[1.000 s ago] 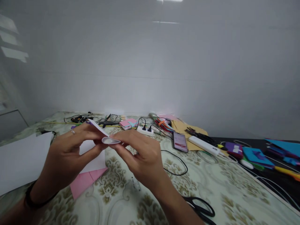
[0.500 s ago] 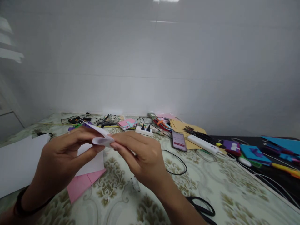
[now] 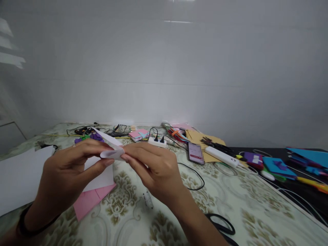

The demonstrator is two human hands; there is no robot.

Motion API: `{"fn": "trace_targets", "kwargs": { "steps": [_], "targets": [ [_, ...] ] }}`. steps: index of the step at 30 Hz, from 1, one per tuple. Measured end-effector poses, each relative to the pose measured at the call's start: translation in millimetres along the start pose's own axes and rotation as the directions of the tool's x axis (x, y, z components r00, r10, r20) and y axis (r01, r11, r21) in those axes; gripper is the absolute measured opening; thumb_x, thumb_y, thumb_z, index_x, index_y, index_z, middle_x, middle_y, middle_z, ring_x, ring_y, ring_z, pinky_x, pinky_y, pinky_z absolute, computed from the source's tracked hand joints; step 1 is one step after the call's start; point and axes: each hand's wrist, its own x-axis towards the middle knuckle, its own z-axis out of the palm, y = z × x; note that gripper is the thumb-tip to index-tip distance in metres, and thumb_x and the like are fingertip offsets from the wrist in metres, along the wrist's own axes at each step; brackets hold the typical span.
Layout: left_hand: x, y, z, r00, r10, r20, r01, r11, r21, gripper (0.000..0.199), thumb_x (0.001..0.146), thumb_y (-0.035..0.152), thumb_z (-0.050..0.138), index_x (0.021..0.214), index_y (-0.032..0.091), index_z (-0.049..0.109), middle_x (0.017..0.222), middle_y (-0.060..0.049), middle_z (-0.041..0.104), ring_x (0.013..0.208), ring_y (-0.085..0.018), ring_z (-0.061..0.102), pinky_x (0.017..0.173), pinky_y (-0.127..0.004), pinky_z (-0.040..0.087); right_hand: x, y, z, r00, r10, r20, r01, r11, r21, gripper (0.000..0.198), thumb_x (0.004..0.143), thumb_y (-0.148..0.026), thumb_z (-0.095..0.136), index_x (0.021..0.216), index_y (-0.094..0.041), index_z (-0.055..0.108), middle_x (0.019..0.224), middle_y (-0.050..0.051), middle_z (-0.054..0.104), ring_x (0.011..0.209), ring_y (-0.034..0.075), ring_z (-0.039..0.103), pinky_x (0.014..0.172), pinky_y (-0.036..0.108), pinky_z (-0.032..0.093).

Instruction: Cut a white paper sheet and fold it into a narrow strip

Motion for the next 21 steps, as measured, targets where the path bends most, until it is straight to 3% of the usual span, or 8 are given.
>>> {"fn": "trace_targets", "kwargs": {
  "steps": [21],
  "targets": [
    [1.1,3.2,-1.0,1.0,0.018,0.002,-0.018,1.0,0.024,0.011,0.091,0.019,0.075,0.096,0.028,0.074,0.094,0.006,0.082,0.083,-0.014,0.077,0.079,-0.026,0.064,2.2,-6.3,-4.1,1.0,-0.026,-0.001,0.026,0.999,-0.041,0.012,0.093,-0.012,0.07,0.098,-0.02,0.078,0.096,0.005,0.083,0.082,0.017,0.078,0.077,0.029,0.066]
  ]
}}
